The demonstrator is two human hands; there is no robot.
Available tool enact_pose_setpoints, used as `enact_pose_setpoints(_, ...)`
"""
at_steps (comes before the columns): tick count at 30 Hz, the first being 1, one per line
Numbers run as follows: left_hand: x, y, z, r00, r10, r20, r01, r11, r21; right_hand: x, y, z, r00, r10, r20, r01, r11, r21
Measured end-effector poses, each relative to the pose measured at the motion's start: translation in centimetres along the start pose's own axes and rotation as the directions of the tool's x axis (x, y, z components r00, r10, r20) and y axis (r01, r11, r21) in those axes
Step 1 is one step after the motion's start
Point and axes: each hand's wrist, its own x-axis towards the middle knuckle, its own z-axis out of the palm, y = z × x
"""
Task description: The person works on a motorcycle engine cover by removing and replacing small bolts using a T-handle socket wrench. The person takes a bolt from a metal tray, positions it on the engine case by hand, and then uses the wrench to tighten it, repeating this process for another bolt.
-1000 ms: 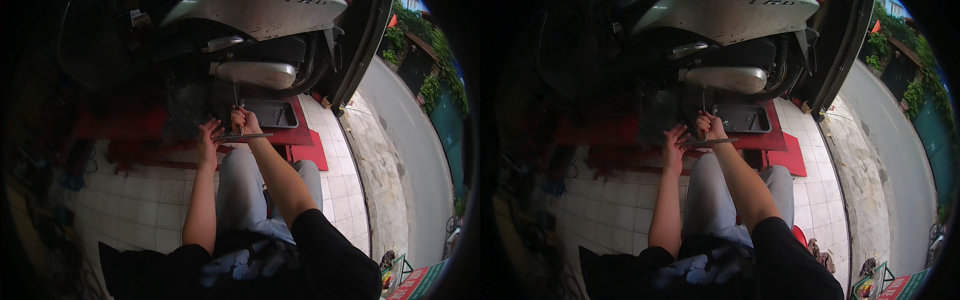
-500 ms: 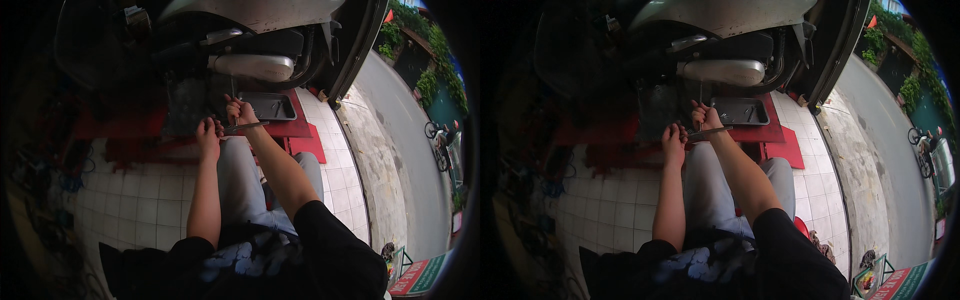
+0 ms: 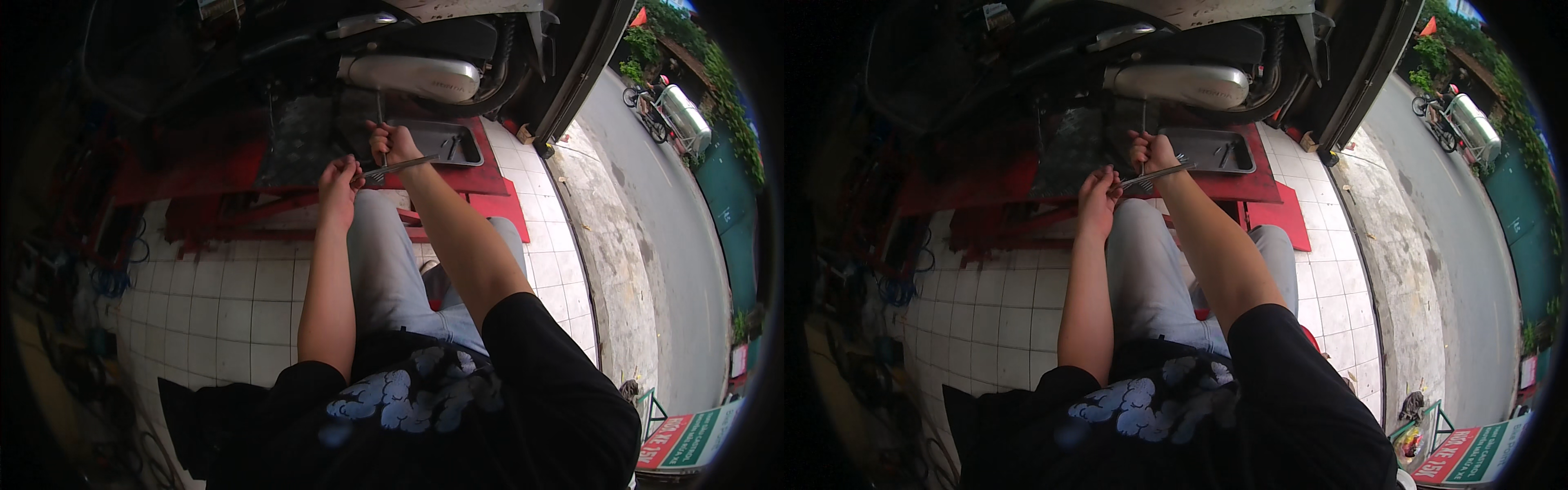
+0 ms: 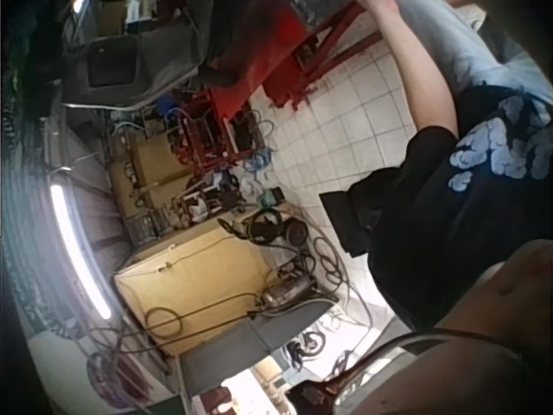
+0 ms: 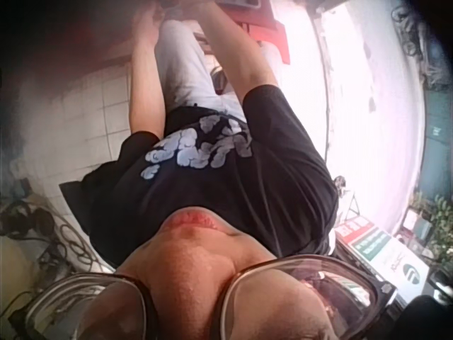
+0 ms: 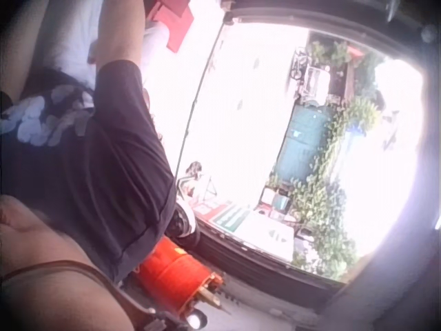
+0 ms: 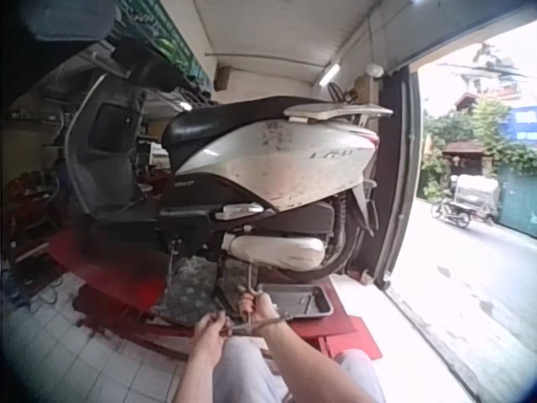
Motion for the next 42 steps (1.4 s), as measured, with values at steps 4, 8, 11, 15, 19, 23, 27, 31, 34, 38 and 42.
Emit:
enact_pose_setpoints(4, 0.0, 1.3, 0.6, 0.678, 0.649, 0.345, -0.630, 0.271, 0.728, 0.2, -1.2, 0.6, 0.995, -0.029, -0.100, 0.010, 0.984, -0.180)
enact_pose_setpoints(8, -2.7, 3.3, 3.4, 0.841, 0.176, 0.511, -0.520, 0.520, 0.677, 0.4, -0.9, -1.0, 0.993, -0.063, -0.095, 0.036, 0.963, -0.266)
enact_pose_setpoints(11, -2.9, 0.9, 5.0, 0.809, 0.402, 0.428, -0.584, 0.468, 0.664, 1.3, -1.1, -0.4, 0.995, -0.060, -0.075, 0.040, 0.969, -0.242)
enact_pose_setpoints(15, -1.7, -0.2, 5.5, 0.879, 0.266, 0.396, -0.470, 0.621, 0.627, 0.9, -2.1, -0.5, 0.956, -0.252, -0.152, 0.122, 0.811, -0.572)
enact_pose_setpoints(19, 0.2, -3.2, 3.1, 0.914, 0.234, 0.331, -0.396, 0.695, 0.601, -2.9, -0.5, -0.3, 0.890, -0.436, -0.131, 0.106, 0.478, -0.872)
enact_pose_setpoints(23, 0.5, -3.9, 4.8, 0.925, 0.125, 0.359, -0.206, 0.959, 0.196, -12.8, 0.0, -3.8, 0.871, -0.492, -0.017, 0.174, 0.341, -0.924)
enact_pose_setpoints(27, 0.7, -4.8, 4.6, 0.905, 0.011, 0.425, -0.148, 0.945, 0.290, -24.0, 0.0, -7.6, 0.829, -0.553, -0.078, 0.164, 0.375, -0.912)
enact_pose_setpoints(31, 1.1, -4.5, 5.7, 0.913, 0.084, 0.400, -0.247, 0.892, 0.379, -34.4, -3.7, -11.7, 0.657, -0.752, -0.060, 0.159, 0.216, -0.963)
enact_pose_setpoints(34, 1.4, -3.4, 6.0, 0.921, 0.151, 0.358, -0.296, 0.870, 0.395, -40.8, -7.6, -18.2, 0.362, -0.924, -0.121, 0.020, 0.138, -0.990)
enact_pose_setpoints(38, 1.5, -3.1, 5.8, 0.934, 0.203, 0.294, -0.286, 0.918, 0.274, -43.5, -10.1, -24.4, 0.098, -0.874, -0.476, 0.191, 0.486, -0.853)
enact_pose_setpoints(42, 1.4, -1.8, 5.4, 0.971, 0.132, 0.199, -0.122, 0.991, -0.059, -40.6, -9.2, -26.3, 0.246, -0.803, -0.543, -0.055, 0.548, -0.835)
